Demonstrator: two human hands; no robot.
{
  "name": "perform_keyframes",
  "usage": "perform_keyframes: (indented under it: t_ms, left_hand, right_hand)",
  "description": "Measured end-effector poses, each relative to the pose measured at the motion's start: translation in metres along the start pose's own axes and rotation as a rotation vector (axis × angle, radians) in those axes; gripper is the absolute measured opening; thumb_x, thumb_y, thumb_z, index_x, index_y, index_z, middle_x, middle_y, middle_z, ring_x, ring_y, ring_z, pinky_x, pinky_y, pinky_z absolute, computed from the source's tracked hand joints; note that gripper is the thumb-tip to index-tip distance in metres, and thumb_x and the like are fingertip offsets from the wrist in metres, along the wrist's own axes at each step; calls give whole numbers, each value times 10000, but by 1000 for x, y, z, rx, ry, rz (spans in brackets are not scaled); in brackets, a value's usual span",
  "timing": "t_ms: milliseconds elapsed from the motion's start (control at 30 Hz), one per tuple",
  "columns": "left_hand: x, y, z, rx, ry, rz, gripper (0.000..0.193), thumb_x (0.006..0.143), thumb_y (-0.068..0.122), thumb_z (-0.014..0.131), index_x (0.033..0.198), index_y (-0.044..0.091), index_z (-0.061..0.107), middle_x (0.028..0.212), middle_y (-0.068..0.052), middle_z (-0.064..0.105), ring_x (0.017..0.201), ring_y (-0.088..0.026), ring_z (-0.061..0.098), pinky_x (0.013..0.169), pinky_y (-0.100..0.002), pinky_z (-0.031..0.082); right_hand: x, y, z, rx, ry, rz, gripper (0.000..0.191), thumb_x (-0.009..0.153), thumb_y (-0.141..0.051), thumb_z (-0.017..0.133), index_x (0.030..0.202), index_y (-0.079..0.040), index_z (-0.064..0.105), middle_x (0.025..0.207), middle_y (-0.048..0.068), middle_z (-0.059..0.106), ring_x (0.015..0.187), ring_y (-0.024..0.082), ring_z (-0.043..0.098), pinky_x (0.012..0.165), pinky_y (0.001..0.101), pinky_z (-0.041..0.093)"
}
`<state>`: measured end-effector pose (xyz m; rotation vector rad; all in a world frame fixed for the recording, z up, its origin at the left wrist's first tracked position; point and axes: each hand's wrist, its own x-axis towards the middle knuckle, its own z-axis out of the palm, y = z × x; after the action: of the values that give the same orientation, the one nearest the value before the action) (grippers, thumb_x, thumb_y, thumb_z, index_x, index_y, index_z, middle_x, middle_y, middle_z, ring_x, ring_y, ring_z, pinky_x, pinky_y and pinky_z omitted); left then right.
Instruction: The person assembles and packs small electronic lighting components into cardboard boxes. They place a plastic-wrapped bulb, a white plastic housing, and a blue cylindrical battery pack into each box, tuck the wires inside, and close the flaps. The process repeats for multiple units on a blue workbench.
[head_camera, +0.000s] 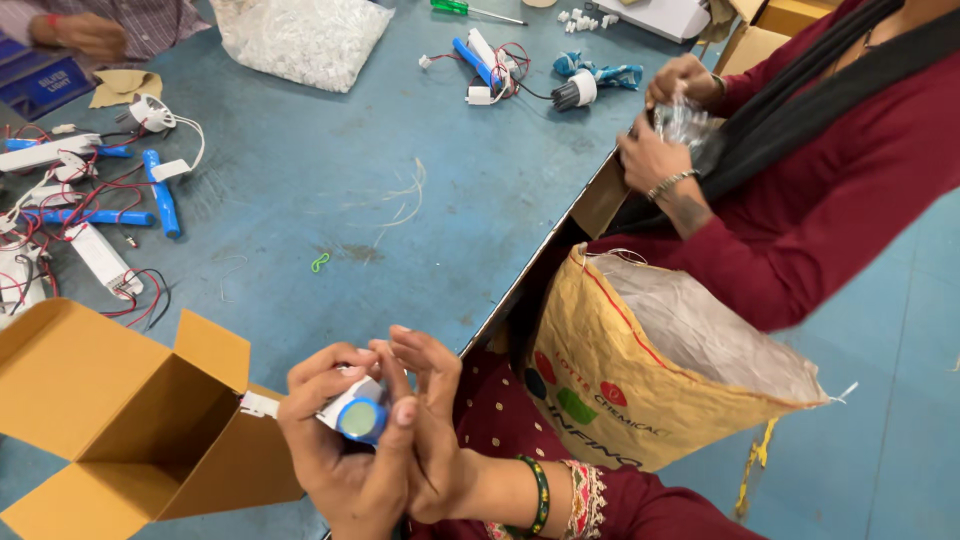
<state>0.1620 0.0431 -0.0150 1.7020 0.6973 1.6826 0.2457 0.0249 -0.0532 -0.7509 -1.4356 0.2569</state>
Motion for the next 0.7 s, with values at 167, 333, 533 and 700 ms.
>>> perform_keyframes:
  t_ms: [167, 333, 533, 700]
  left_hand:
    - [0, -9, -13, -127, 37, 19, 524, 933, 123, 799, 1322, 91, 449, 1265, -162, 556, 1139, -194, 595, 994, -326, 544]
    - [6, -11, -30, -42, 71, 15, 469, 927, 172, 779, 1284, 67, 494, 1275, -165, 588, 1147, -210, 590, 1031, -343, 501]
    - [15, -6, -39, -444, 43, -90, 468, 945, 116, 797, 1309, 90, 503, 1266, -140, 553, 1071, -189, 590, 938, -322, 544]
    - [19, 0, -43, -417, -69, -6, 454, 970, 99, 799, 1303, 112, 491, 1256, -122, 553, 1044, -151, 554, 948, -287, 524]
  right_hand:
    - [-1, 5, -13, 304, -247, 203, 682, 1190, -364, 450, 1671, 12, 147, 1699, 224, 245, 1528, 312, 390, 1281, 400, 328]
    - [5, 23, -16, 341, -440, 306, 910, 1013, -481, 629, 1671, -10, 215, 1577, 195, 516, 1450, 274, 547, 1196, 387, 441]
    - [12, 33, -15, 394, -592, 566, 1039, 815, -276, 868, 1633, -20, 282, 1452, 131, 601, 1298, 195, 575, 1100, 360, 475]
    - [38, 24, -13, 406, -680, 474, 1223, 701, -296, 943, 1626, -15, 194, 1505, 118, 500, 1375, 200, 496, 1139, 372, 420]
